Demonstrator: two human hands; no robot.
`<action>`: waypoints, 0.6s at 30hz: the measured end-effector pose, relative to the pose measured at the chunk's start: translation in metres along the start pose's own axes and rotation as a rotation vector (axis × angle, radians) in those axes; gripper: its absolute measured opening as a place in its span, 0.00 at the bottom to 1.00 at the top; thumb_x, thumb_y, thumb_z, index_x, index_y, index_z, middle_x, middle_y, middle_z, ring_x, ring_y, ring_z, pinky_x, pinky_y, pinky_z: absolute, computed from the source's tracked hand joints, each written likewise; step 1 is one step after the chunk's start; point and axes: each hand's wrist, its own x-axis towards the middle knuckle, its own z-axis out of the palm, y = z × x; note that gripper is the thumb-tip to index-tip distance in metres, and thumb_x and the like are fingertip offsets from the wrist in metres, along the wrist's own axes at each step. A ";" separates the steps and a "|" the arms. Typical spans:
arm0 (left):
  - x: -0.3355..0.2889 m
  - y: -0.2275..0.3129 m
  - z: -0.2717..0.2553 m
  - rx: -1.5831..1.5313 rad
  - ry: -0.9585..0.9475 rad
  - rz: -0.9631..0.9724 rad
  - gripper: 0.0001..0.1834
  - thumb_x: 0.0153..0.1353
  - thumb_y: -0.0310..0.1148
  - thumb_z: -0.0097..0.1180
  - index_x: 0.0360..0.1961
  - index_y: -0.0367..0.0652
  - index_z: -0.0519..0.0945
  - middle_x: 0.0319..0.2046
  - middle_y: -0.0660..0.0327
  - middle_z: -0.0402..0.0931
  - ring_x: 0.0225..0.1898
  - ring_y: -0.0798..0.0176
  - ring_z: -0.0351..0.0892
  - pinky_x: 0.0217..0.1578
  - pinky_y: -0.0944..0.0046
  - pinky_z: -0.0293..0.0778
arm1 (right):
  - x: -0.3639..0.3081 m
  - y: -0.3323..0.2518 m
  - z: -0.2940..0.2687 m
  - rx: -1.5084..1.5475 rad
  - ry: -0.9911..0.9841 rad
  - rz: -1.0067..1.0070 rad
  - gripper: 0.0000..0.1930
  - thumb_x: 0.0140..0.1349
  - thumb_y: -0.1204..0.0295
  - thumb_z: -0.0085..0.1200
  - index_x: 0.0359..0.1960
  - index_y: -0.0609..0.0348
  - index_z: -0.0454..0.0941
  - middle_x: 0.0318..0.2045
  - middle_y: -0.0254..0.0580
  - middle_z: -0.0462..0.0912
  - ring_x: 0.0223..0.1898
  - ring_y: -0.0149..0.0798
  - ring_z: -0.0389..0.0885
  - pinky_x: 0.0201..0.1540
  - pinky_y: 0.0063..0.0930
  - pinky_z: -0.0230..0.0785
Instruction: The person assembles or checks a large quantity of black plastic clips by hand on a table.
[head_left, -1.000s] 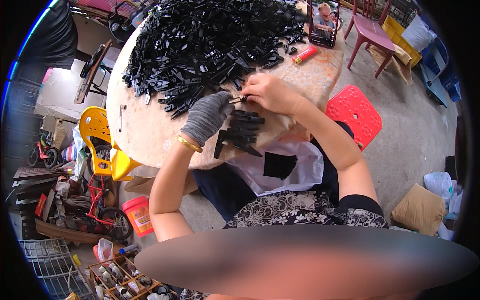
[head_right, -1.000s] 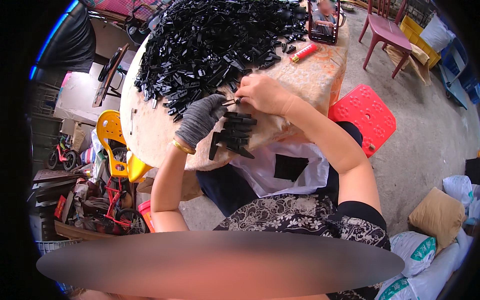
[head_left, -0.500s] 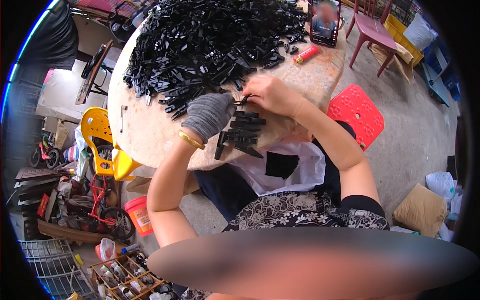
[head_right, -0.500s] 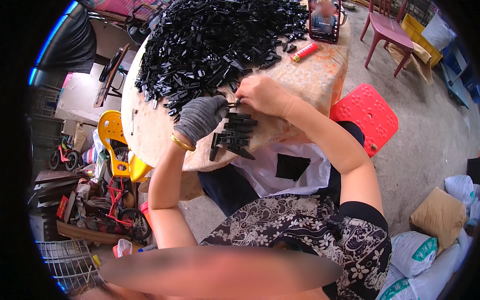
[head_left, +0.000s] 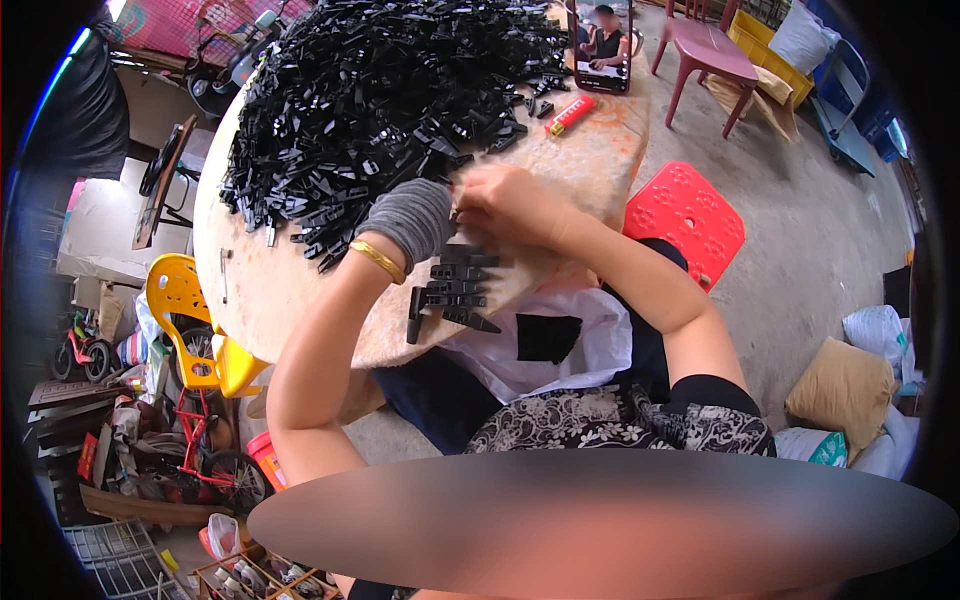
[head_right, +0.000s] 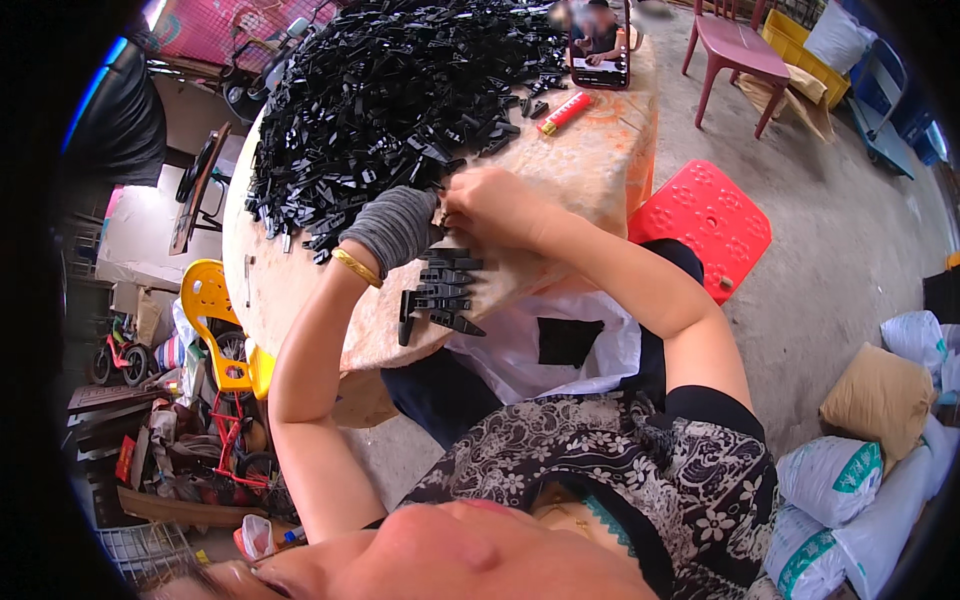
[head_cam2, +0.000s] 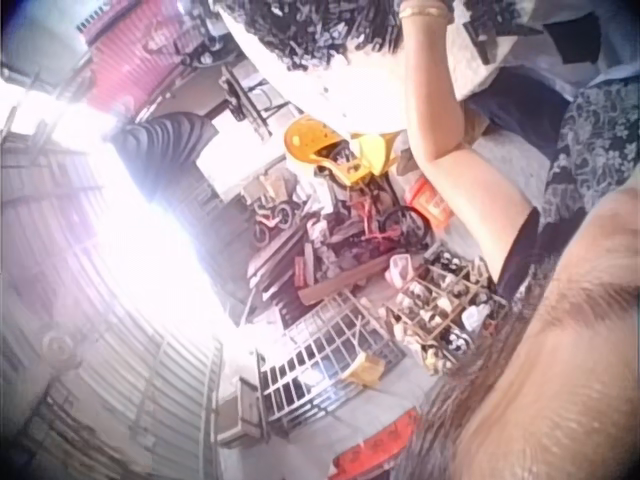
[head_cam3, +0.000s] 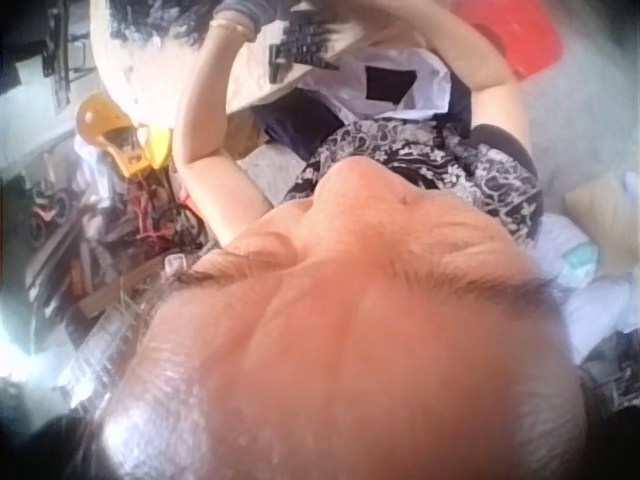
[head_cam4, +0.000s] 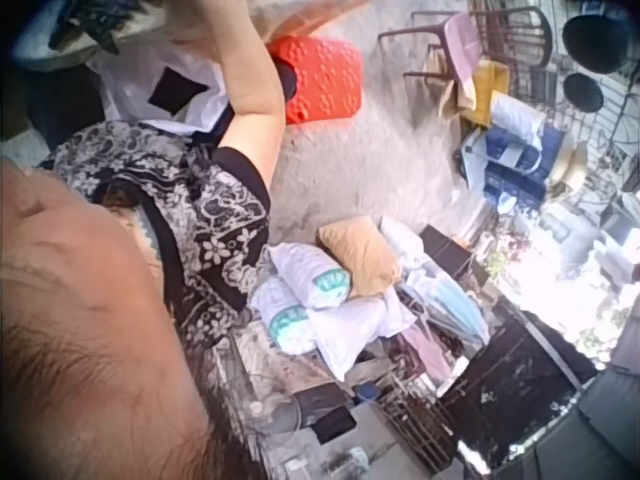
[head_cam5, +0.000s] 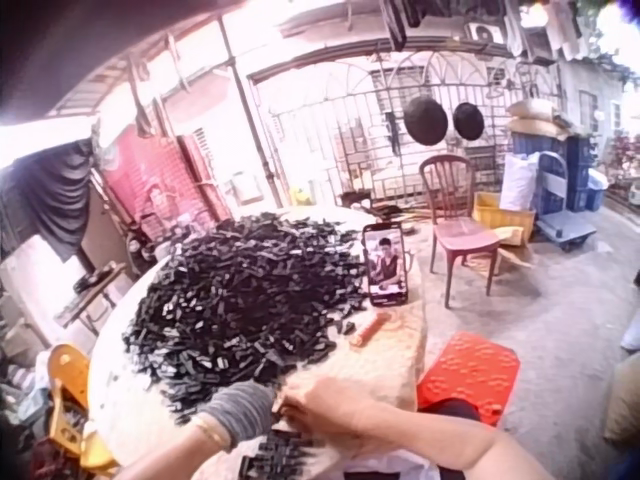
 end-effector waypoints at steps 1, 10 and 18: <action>0.002 0.004 -0.003 0.019 -0.026 -0.015 0.14 0.49 0.39 0.58 0.32 0.39 0.78 0.25 0.49 0.78 0.32 0.46 0.79 0.35 0.52 0.74 | 0.000 0.001 0.002 0.074 0.061 -0.064 0.05 0.50 0.72 0.55 0.28 0.58 0.78 0.30 0.43 0.77 0.36 0.46 0.76 0.41 0.36 0.69; 0.002 0.009 -0.007 0.116 0.022 0.056 0.14 0.50 0.40 0.59 0.30 0.39 0.78 0.26 0.50 0.78 0.32 0.47 0.79 0.35 0.52 0.74 | -0.001 0.008 0.007 0.020 0.074 -0.116 0.05 0.46 0.71 0.56 0.24 0.57 0.76 0.28 0.41 0.75 0.34 0.45 0.75 0.38 0.36 0.69; -0.006 0.006 -0.002 0.020 -0.017 -0.074 0.11 0.51 0.36 0.57 0.30 0.38 0.80 0.27 0.48 0.79 0.32 0.47 0.80 0.35 0.53 0.75 | 0.003 -0.005 0.006 0.049 0.129 -0.191 0.05 0.48 0.73 0.54 0.27 0.58 0.76 0.30 0.42 0.76 0.34 0.47 0.75 0.39 0.37 0.69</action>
